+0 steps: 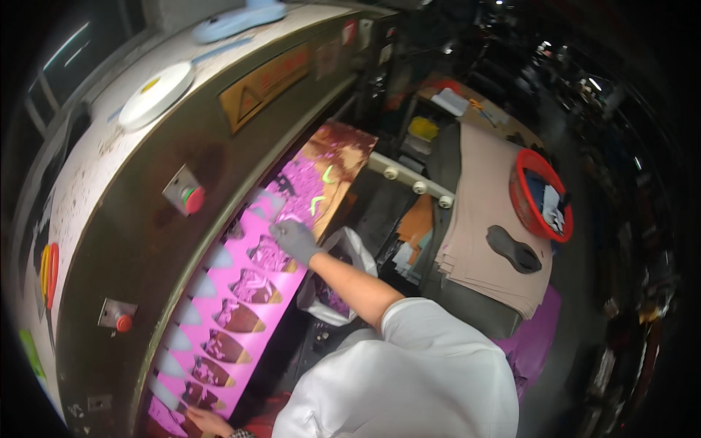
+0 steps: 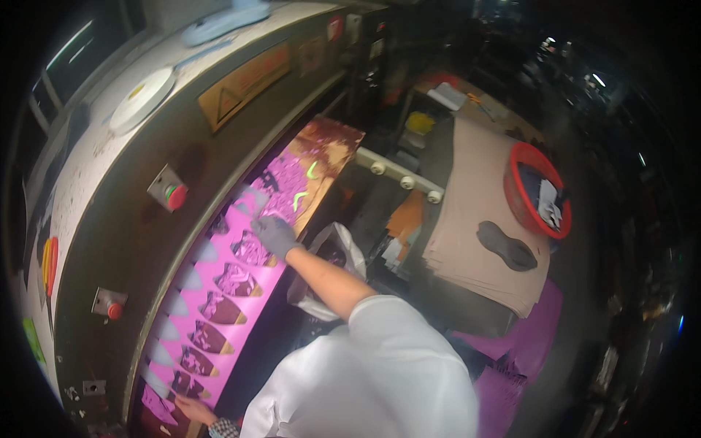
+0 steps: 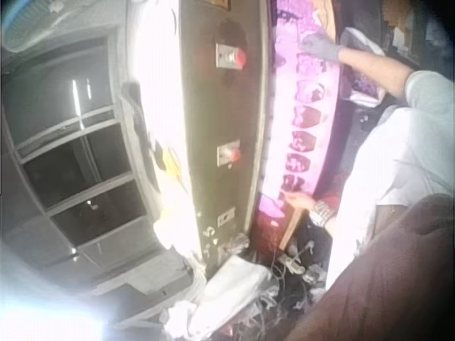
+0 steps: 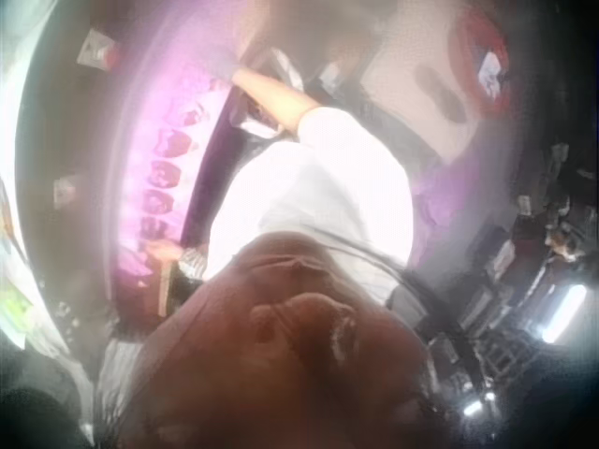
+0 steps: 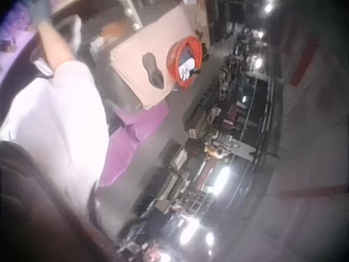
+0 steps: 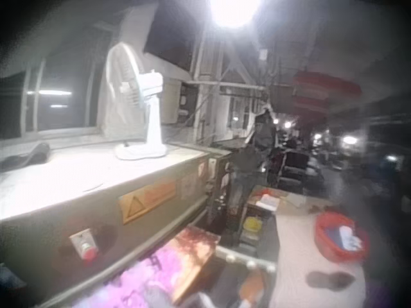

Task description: The person repeatedly cuts pink foam sheets using a die-cutting machine. They place the foam under the press, activate the machine, then remove and peel away the cut shapes. The process is repeated multiple times with new sheets.

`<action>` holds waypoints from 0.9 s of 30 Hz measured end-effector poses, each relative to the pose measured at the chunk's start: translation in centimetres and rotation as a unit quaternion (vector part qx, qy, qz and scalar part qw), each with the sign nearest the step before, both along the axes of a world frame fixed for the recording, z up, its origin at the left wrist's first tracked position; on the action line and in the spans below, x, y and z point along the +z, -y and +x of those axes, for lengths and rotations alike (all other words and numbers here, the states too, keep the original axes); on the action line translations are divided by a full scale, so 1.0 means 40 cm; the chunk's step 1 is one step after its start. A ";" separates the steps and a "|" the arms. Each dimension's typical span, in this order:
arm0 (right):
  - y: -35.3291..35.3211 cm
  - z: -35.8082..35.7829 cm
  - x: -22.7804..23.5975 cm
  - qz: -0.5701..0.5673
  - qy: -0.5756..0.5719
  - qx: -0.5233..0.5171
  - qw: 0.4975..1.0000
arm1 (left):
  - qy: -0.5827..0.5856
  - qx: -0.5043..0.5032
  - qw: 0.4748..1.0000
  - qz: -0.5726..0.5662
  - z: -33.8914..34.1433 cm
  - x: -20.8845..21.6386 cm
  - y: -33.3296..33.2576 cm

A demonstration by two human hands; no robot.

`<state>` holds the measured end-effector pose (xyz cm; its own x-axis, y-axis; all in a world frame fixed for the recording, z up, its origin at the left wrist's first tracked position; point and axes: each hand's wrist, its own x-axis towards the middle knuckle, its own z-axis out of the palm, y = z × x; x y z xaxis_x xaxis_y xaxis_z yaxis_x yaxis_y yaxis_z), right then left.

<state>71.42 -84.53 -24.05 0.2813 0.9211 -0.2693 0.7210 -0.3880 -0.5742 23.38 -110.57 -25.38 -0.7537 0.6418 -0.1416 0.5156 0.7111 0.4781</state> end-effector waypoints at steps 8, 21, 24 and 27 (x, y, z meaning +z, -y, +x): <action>0.118 0.013 0.067 0.077 0.041 -0.024 0.996 | 0.037 -0.054 0.987 0.148 0.032 -0.076 -0.041; -0.203 -0.206 -0.001 0.168 0.113 0.248 0.947 | -0.044 -0.120 0.983 0.130 0.034 0.013 -0.297; -0.212 -0.200 -0.011 0.178 -0.185 0.119 0.959 | 0.021 -0.286 0.951 0.116 0.173 0.007 -0.485; -0.253 -0.096 0.004 0.264 -0.149 0.061 0.951 | -0.090 -0.322 0.940 0.061 0.248 -0.016 -0.589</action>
<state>67.58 -74.40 -23.88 0.1478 0.9707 0.1896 0.5174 0.0875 -0.8513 33.31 -87.00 -26.00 -0.2070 0.9768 0.0549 0.9013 0.1685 0.3991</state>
